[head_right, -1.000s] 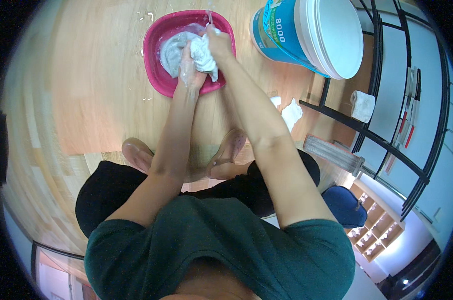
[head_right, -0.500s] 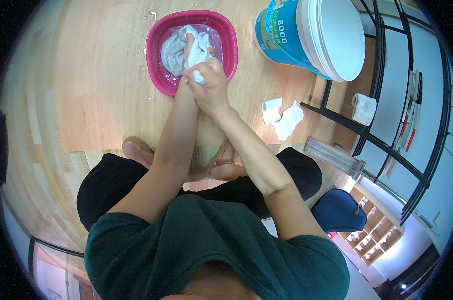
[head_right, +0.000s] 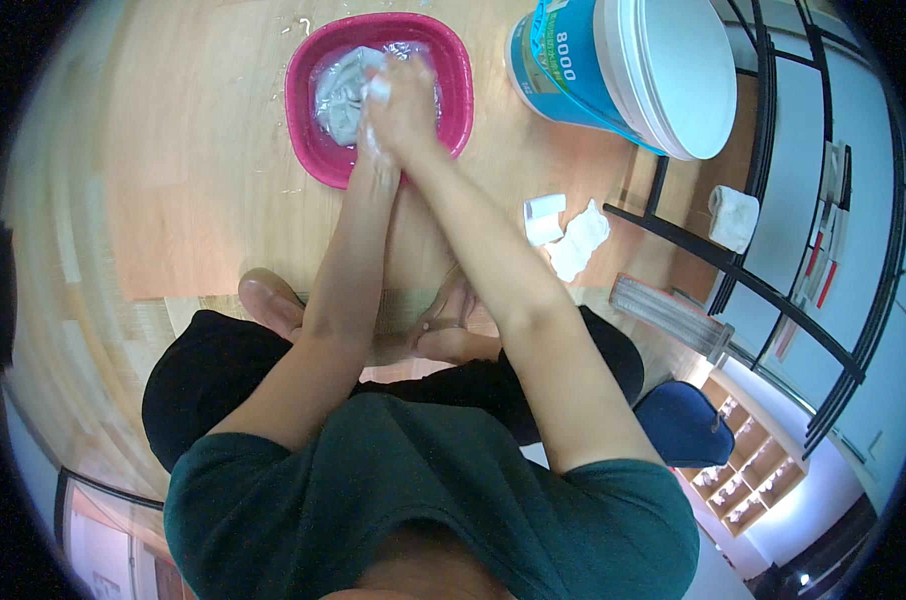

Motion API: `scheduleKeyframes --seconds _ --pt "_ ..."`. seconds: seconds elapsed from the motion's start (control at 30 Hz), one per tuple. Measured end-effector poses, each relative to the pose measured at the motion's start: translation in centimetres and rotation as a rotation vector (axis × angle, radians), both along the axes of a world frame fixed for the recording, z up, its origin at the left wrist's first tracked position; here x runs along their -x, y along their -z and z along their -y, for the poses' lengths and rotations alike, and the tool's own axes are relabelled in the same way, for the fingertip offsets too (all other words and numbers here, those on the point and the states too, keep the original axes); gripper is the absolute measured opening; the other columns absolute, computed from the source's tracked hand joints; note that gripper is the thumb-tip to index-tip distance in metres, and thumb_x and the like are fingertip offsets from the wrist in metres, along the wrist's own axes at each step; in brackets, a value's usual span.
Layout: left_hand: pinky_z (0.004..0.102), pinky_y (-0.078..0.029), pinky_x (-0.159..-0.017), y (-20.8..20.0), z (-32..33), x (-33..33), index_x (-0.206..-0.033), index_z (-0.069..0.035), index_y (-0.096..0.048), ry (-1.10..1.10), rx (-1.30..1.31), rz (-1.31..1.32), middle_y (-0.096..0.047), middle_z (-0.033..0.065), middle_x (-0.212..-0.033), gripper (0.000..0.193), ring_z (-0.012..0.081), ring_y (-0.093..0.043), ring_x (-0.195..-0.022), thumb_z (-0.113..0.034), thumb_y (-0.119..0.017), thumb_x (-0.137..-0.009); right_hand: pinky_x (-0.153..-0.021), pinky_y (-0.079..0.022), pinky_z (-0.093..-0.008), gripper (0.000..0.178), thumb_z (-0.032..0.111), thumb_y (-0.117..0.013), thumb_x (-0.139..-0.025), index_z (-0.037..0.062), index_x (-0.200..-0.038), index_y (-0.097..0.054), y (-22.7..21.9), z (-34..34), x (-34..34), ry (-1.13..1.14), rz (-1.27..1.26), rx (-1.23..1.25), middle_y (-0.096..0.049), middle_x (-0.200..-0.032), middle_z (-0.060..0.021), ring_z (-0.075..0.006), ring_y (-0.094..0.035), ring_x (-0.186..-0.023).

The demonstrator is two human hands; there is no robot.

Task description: The person sits on the floor and washes a white cloth in a pink basin filled with water. They repeatedly submerge, scrub, and wring the cloth by hand, occasionally using a bar of soap to clean it.

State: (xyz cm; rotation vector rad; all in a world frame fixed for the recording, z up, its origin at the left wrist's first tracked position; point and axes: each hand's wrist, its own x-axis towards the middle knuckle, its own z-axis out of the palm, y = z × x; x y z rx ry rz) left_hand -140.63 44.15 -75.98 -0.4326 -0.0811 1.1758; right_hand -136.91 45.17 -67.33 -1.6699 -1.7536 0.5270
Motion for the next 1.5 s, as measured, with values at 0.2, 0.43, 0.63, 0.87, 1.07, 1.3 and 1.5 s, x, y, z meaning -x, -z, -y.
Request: scheduleKeyframes --seconds 0.2,0.43,0.63,0.87,1.07,1.3,1.5 --pt "0.0333 -0.051 -0.082 0.2 -0.3 1.8 -0.110 -0.011 -0.054 0.107 0.186 -0.371 -0.060 0.0062 -0.103 0.037 0.0193 -0.060 -0.091 -0.043 -0.049 -0.093 -0.102 -0.036 -0.0377 0.033 0.005 -0.058 -0.082 0.0048 -0.114 -0.063 -0.2 2.9 0.9 0.095 -0.283 0.105 -0.057 -0.123 -0.0194 -0.0316 -0.049 -0.121" --pt "0.0366 -0.049 -0.087 -2.4 -1.3 -0.3 -0.109 -0.011 -0.058 -0.045 0.144 -0.511 -0.063 0.0053 -0.102 0.034 0.0204 -0.060 -0.095 -0.040 -0.048 -0.095 -0.083 -0.049 -0.0347 0.029 0.006 -0.056 -0.086 0.0016 -0.114 -0.062 0.9 -2.0 -3.2 0.199 -0.155 0.119 -0.067 -0.102 -0.0141 -0.0241 -0.062 -0.096" --pt "0.0396 -0.045 -0.095 -7.1 -2.2 2.5 -0.113 -0.008 -0.057 -0.137 0.083 -0.586 -0.062 0.0047 -0.111 0.038 0.0213 -0.058 -0.105 -0.040 -0.049 -0.095 -0.088 -0.049 -0.0312 0.030 0.010 -0.058 -0.089 -0.0033 -0.115 -0.058 -1.3 1.5 -5.6 0.271 -0.823 0.296 -0.062 -0.111 -0.0169 -0.0183 -0.061 -0.100" --pt "0.0358 -0.045 -0.094 -8.4 -2.4 2.8 -0.117 -0.007 -0.055 -0.084 0.061 -0.592 -0.059 0.0051 -0.114 0.039 0.0194 -0.055 -0.108 -0.038 -0.054 -0.093 -0.085 -0.049 -0.0293 0.026 0.019 -0.065 -0.087 -0.0010 -0.103 -0.062 -4.5 -0.5 -7.0 0.131 -0.997 0.676 -0.065 -0.100 -0.0088 -0.0144 -0.061 -0.093" --pt "0.0330 -0.046 -0.091 -7.2 -1.8 6.1 -0.120 -0.004 -0.053 0.029 -0.027 -0.826 -0.059 0.0070 -0.113 0.041 0.0182 -0.056 -0.105 -0.032 -0.059 -0.091 -0.066 -0.053 -0.0286 0.018 0.016 -0.056 -0.092 0.0003 -0.098 -0.061 -7.8 -3.2 -8.6 0.147 -0.839 0.251 -0.066 -0.089 -0.0070 -0.0142 -0.063 -0.074" --pt "0.0283 -0.046 -0.087 -11.6 -1.9 11.2 -0.122 0.002 -0.054 0.453 -0.826 -1.930 -0.064 0.0138 -0.106 0.060 0.0188 -0.060 -0.100 -0.013 -0.077 -0.069 -0.066 -0.051 -0.0274 0.027 0.015 -0.056 -0.093 -0.0036 -0.111 -0.053 -11.2 -7.1 -10.9 0.238 -0.521 0.121 -0.064 -0.094 -0.0094 -0.0134 -0.061 -0.076" --pt "0.0304 -0.050 -0.072 -7.8 -2.7 11.7 -0.108 0.002 -0.062 0.042 -0.301 -1.473 -0.065 0.0076 -0.093 0.033 0.0145 -0.062 -0.083 -0.018 -0.065 -0.082 -0.067 -0.050 -0.0275 0.034 0.016 -0.070 -0.082 -0.0011 -0.109 -0.060 -14.0 -5.9 -11.9 -0.289 -0.127 0.361 -0.063 -0.085 -0.0056 -0.0128 -0.061 -0.079"
